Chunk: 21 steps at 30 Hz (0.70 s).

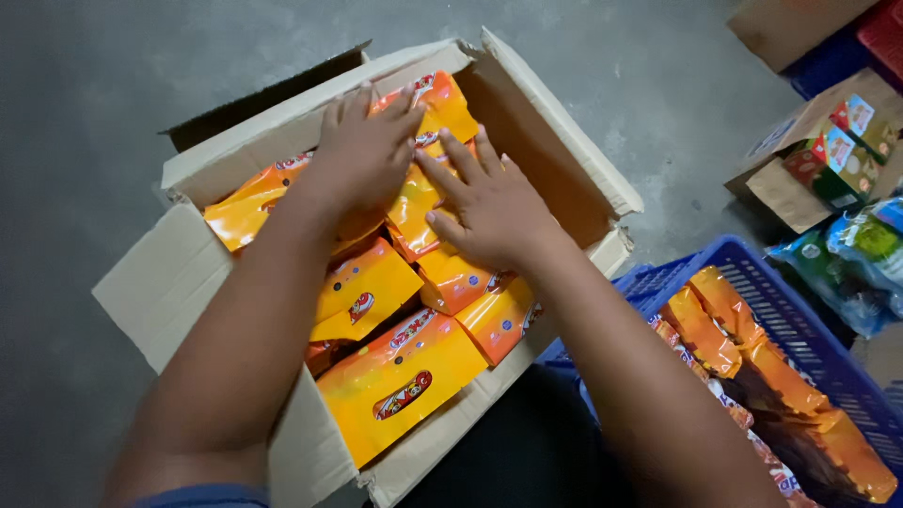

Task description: The person transfers packets of instant noodles between a cardboard box and a blue plastic basket, arranging them in neat stacks.

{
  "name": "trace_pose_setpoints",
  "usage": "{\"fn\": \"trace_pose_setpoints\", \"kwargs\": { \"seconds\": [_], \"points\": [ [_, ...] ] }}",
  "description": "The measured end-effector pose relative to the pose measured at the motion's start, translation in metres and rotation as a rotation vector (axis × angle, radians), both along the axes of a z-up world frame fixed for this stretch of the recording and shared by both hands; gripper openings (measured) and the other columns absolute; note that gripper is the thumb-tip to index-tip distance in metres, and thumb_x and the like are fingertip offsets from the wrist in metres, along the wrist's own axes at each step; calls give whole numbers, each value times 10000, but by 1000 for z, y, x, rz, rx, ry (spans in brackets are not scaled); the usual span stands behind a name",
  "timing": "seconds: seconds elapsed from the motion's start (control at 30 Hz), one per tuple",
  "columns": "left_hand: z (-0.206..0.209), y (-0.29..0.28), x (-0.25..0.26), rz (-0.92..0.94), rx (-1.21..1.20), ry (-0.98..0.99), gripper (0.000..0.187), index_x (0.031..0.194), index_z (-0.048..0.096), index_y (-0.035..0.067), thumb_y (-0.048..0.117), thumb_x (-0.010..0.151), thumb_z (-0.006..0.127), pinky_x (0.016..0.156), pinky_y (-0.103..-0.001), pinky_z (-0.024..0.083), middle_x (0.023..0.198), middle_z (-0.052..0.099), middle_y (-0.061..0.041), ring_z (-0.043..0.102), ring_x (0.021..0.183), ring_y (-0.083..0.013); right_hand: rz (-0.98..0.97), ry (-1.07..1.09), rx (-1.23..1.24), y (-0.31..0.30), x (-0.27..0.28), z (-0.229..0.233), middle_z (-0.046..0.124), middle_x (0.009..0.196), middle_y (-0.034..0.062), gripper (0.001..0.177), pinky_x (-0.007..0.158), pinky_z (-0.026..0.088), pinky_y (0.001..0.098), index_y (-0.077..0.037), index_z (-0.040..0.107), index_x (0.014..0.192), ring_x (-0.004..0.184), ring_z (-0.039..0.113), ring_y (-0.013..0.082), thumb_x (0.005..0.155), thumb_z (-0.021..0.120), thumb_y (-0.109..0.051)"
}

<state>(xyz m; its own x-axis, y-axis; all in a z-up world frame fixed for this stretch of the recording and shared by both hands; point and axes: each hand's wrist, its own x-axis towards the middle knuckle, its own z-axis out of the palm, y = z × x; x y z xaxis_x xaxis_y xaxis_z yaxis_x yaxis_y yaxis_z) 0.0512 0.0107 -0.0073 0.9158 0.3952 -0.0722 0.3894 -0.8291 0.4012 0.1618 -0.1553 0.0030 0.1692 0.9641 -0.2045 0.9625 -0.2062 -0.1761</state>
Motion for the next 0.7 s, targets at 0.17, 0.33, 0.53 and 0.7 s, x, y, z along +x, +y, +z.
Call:
{"fn": "trace_pose_setpoints", "kwargs": {
  "seconds": [0.17,0.33,0.53,0.7],
  "points": [
    [-33,-3,4,-45,264,128,626,1644,131,179,318,1041,226,1217,-609,23,1728,57,-30,-5,1553,-450,-15,-4,-16,-2,-3,0,114,1713,104,698,1163,193,627,-311,230,1629,1546,59,440,971,326,-522],
    [-44,-3,5,-39,341,133,613,1636,211,189,387,1057,258,1220,-582,141,1708,141,-33,141,1525,-439,1,-15,165,-16,8,-10,354,1613,127,575,1166,254,630,-239,439,1537,1495,245,487,1009,408,-466],
    [9,-22,-19,-48,202,-35,498,1521,502,190,373,1064,430,1100,-665,287,1601,416,-63,424,1388,-488,-96,34,465,-138,-8,32,483,1562,97,438,1186,253,645,-187,581,1426,1484,335,460,1003,589,-301],
    [45,-120,-46,-142,265,-12,546,1525,501,270,473,1019,477,1120,-727,294,1638,391,-90,376,1436,-542,-206,8,566,-280,-23,4,534,1525,61,383,1184,286,588,-210,645,1325,1466,405,396,944,669,-240]
  ]
}}
